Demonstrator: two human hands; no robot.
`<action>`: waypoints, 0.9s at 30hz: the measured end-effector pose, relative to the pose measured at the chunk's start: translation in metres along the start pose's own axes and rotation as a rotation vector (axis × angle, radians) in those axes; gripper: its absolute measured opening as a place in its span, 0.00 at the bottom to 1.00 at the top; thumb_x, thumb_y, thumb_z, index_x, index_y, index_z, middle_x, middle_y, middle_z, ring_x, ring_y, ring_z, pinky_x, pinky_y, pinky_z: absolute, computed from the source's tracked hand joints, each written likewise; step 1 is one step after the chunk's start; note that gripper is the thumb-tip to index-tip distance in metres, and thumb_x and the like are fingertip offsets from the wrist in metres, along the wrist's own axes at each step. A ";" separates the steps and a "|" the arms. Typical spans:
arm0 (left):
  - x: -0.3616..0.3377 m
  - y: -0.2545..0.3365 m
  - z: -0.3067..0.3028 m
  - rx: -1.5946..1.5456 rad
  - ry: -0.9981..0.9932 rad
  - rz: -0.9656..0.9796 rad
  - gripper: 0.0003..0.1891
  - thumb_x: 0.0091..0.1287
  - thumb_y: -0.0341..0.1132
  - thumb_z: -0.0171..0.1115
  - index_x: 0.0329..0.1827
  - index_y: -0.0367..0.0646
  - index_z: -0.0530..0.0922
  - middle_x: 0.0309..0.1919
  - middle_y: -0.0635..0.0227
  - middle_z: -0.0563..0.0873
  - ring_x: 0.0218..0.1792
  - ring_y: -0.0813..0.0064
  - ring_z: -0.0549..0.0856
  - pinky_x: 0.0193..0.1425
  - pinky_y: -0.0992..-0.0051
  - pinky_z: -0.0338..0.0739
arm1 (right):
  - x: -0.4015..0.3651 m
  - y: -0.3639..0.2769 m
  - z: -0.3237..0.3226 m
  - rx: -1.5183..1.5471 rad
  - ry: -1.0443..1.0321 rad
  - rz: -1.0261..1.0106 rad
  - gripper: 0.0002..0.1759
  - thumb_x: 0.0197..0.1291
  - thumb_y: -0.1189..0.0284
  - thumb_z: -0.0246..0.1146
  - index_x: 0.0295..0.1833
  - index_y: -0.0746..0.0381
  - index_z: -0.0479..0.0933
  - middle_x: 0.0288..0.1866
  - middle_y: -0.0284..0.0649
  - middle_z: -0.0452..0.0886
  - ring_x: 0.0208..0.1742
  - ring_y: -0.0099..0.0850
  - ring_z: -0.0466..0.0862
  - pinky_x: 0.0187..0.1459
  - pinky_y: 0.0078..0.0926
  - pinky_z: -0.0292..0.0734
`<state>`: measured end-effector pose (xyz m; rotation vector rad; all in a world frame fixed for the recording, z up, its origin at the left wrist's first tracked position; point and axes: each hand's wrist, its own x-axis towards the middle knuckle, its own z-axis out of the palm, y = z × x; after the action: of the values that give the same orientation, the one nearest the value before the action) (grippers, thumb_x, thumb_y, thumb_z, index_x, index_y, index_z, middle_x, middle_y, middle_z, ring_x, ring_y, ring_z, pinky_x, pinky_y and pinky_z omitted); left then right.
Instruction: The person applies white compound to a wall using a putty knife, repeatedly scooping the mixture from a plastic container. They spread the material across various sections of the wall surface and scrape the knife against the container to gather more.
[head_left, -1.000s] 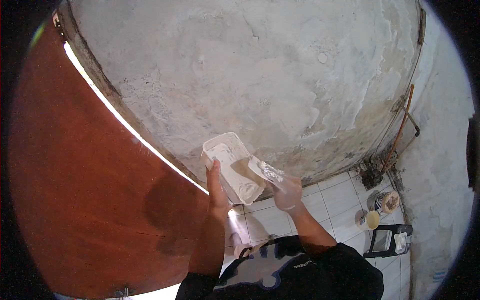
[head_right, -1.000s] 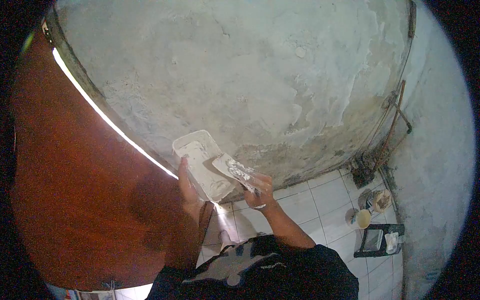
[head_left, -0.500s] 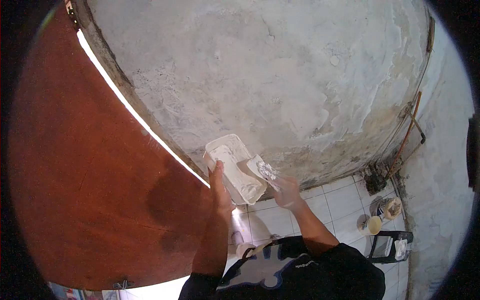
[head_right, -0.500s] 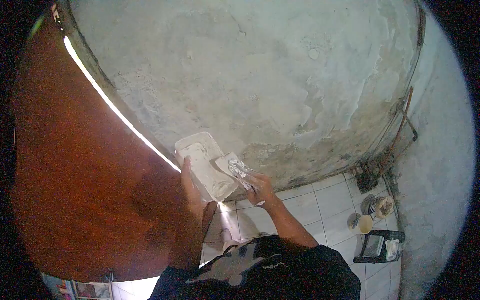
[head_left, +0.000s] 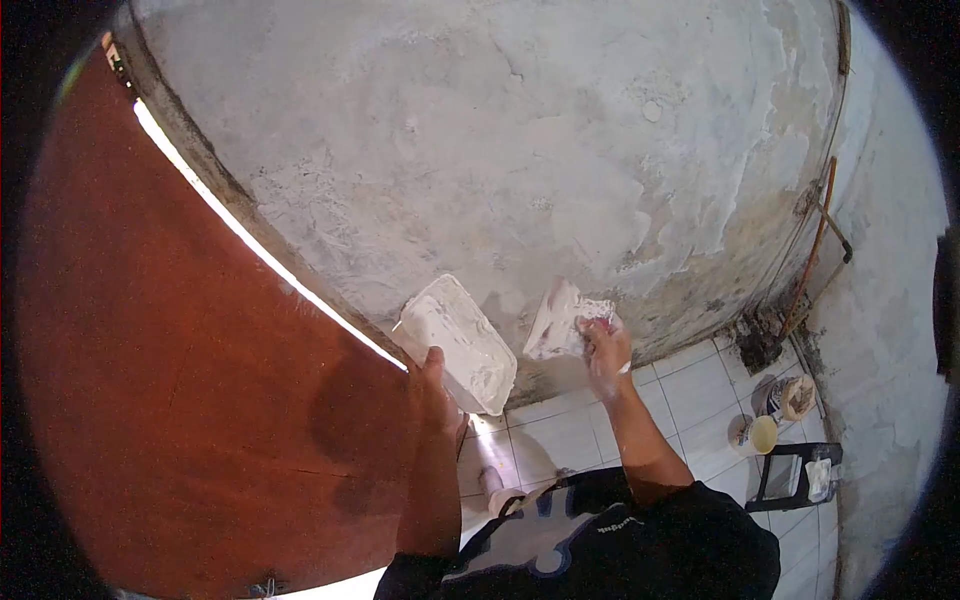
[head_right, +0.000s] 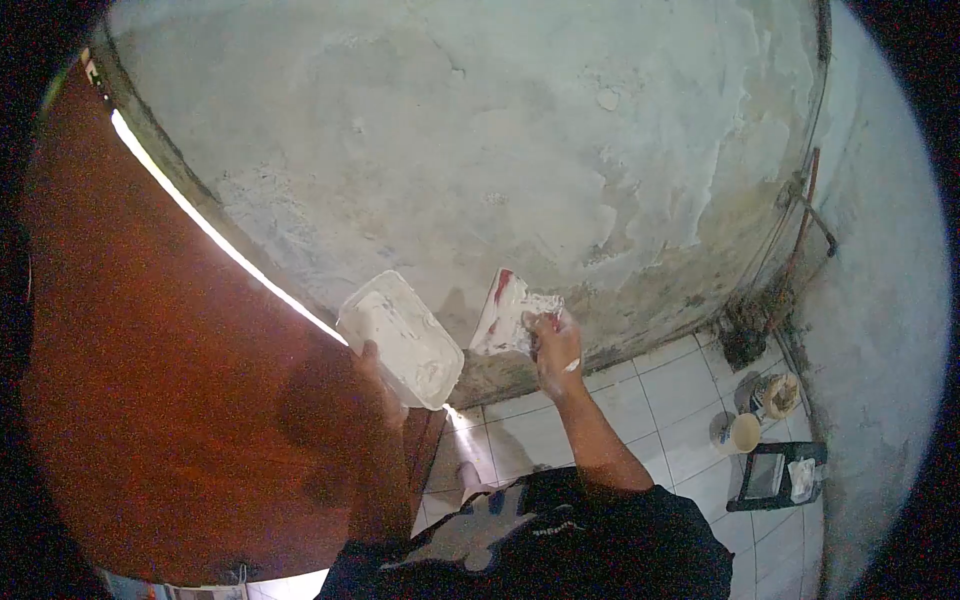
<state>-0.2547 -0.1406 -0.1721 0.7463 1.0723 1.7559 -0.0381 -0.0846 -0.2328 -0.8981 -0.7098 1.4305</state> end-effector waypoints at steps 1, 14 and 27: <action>0.001 -0.001 -0.001 0.170 -0.007 0.084 0.37 0.64 0.39 0.58 0.75 0.41 0.54 0.68 0.56 0.66 0.71 0.57 0.65 0.74 0.56 0.59 | -0.002 -0.007 0.003 0.319 -0.037 -0.020 0.13 0.61 0.74 0.64 0.50 0.68 0.75 0.40 0.41 0.82 0.38 0.29 0.84 0.39 0.30 0.80; -0.008 -0.042 0.035 0.219 -0.350 0.480 0.50 0.54 0.38 0.69 0.75 0.37 0.46 0.68 0.54 0.60 0.69 0.60 0.64 0.73 0.60 0.58 | -0.019 0.012 0.026 -0.351 0.150 -0.282 0.15 0.61 0.73 0.67 0.50 0.69 0.74 0.37 0.39 0.83 0.35 0.24 0.81 0.37 0.25 0.77; -0.007 -0.071 -0.005 0.255 -0.218 0.319 0.43 0.57 0.39 0.63 0.74 0.38 0.52 0.64 0.54 0.67 0.65 0.59 0.68 0.70 0.60 0.61 | 0.024 0.090 0.000 0.484 0.061 0.118 0.15 0.64 0.72 0.62 0.52 0.69 0.74 0.45 0.41 0.83 0.45 0.28 0.83 0.46 0.25 0.79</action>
<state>-0.2280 -0.1345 -0.2382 1.2973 1.0827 1.7642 -0.0832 -0.0671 -0.3122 -0.6063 -0.2453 1.5803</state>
